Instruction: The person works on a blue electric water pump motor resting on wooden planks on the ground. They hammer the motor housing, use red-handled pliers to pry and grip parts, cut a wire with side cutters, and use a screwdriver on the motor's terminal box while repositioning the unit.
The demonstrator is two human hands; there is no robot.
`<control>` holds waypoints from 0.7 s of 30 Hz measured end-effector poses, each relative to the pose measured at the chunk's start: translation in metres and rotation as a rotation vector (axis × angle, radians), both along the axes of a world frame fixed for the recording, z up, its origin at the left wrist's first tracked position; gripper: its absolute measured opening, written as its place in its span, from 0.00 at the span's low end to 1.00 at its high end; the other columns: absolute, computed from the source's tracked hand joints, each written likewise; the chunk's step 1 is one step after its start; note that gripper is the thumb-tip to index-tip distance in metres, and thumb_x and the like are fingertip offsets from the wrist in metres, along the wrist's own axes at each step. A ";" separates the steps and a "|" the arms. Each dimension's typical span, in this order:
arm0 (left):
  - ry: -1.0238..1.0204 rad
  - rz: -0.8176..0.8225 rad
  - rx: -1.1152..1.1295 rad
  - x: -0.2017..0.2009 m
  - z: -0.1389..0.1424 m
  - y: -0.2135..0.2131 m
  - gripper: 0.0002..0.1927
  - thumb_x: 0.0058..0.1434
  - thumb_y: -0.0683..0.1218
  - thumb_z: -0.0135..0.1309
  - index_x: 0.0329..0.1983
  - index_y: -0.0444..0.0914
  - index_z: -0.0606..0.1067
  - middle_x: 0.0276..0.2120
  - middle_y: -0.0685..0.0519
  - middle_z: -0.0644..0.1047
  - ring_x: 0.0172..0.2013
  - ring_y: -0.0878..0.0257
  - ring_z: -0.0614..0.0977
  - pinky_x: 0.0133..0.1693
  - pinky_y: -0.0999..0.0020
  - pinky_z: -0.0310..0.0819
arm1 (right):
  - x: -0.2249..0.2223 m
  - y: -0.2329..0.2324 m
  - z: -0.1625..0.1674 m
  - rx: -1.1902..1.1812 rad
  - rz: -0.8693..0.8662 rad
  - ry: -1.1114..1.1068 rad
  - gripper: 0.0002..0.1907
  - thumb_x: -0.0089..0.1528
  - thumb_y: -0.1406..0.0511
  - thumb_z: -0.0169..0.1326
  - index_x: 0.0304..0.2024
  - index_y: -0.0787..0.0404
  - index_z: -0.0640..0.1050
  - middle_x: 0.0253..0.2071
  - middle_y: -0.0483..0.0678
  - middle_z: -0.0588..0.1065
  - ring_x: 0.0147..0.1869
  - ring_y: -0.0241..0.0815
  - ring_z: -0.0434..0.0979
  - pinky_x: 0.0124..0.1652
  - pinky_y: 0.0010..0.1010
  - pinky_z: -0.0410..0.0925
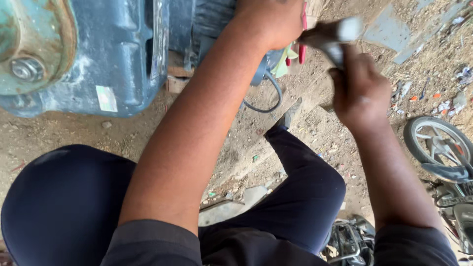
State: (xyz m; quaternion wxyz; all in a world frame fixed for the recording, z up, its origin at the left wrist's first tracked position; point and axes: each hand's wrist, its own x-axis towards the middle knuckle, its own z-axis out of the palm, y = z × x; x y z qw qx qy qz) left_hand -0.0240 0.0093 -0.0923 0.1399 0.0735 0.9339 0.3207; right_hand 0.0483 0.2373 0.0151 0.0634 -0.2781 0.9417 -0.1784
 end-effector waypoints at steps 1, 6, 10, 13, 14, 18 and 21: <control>0.087 0.012 -0.021 0.000 0.001 0.000 0.09 0.52 0.47 0.59 0.35 0.40 0.83 0.33 0.44 0.83 0.34 0.48 0.85 0.36 0.49 0.78 | 0.000 -0.001 -0.001 0.077 -0.001 -0.016 0.21 0.74 0.67 0.57 0.68 0.64 0.70 0.44 0.59 0.76 0.39 0.59 0.80 0.36 0.45 0.73; 0.153 0.027 -0.010 0.000 0.005 -0.002 0.08 0.50 0.45 0.60 0.32 0.39 0.83 0.32 0.43 0.83 0.34 0.46 0.85 0.31 0.48 0.78 | 0.005 0.001 -0.006 0.066 0.011 0.018 0.22 0.74 0.66 0.58 0.68 0.66 0.69 0.44 0.60 0.76 0.39 0.59 0.80 0.36 0.45 0.73; 0.139 0.024 -0.005 -0.001 0.010 -0.004 0.08 0.51 0.46 0.61 0.33 0.39 0.83 0.30 0.43 0.83 0.33 0.47 0.85 0.35 0.49 0.78 | 0.007 0.004 -0.009 0.036 -0.010 0.022 0.22 0.76 0.66 0.58 0.69 0.66 0.68 0.42 0.59 0.76 0.37 0.57 0.80 0.35 0.45 0.72; 0.074 0.013 -0.029 0.003 0.017 -0.004 0.08 0.49 0.45 0.61 0.33 0.39 0.82 0.31 0.43 0.82 0.33 0.48 0.85 0.35 0.49 0.78 | 0.008 0.005 -0.010 0.083 -0.005 -0.023 0.21 0.76 0.66 0.58 0.68 0.65 0.69 0.42 0.59 0.77 0.38 0.58 0.80 0.35 0.46 0.72; 0.132 0.048 -0.009 0.003 0.019 -0.005 0.09 0.48 0.46 0.62 0.31 0.38 0.83 0.31 0.43 0.83 0.32 0.48 0.85 0.34 0.49 0.78 | 0.007 0.005 -0.010 0.130 -0.017 -0.036 0.20 0.75 0.66 0.59 0.67 0.64 0.70 0.42 0.59 0.78 0.39 0.60 0.79 0.35 0.47 0.71; 0.152 0.049 -0.019 0.000 0.022 -0.006 0.08 0.47 0.45 0.62 0.31 0.38 0.83 0.28 0.43 0.82 0.32 0.48 0.85 0.34 0.49 0.78 | 0.005 0.001 -0.008 0.062 0.009 0.046 0.24 0.74 0.65 0.59 0.69 0.67 0.69 0.43 0.60 0.76 0.39 0.57 0.80 0.34 0.45 0.72; 0.111 0.079 0.016 0.003 0.019 -0.005 0.10 0.49 0.46 0.63 0.33 0.38 0.82 0.29 0.44 0.82 0.32 0.48 0.85 0.34 0.49 0.77 | 0.004 -0.001 -0.005 0.083 -0.033 0.023 0.22 0.73 0.66 0.58 0.67 0.66 0.71 0.43 0.60 0.76 0.36 0.57 0.79 0.31 0.45 0.71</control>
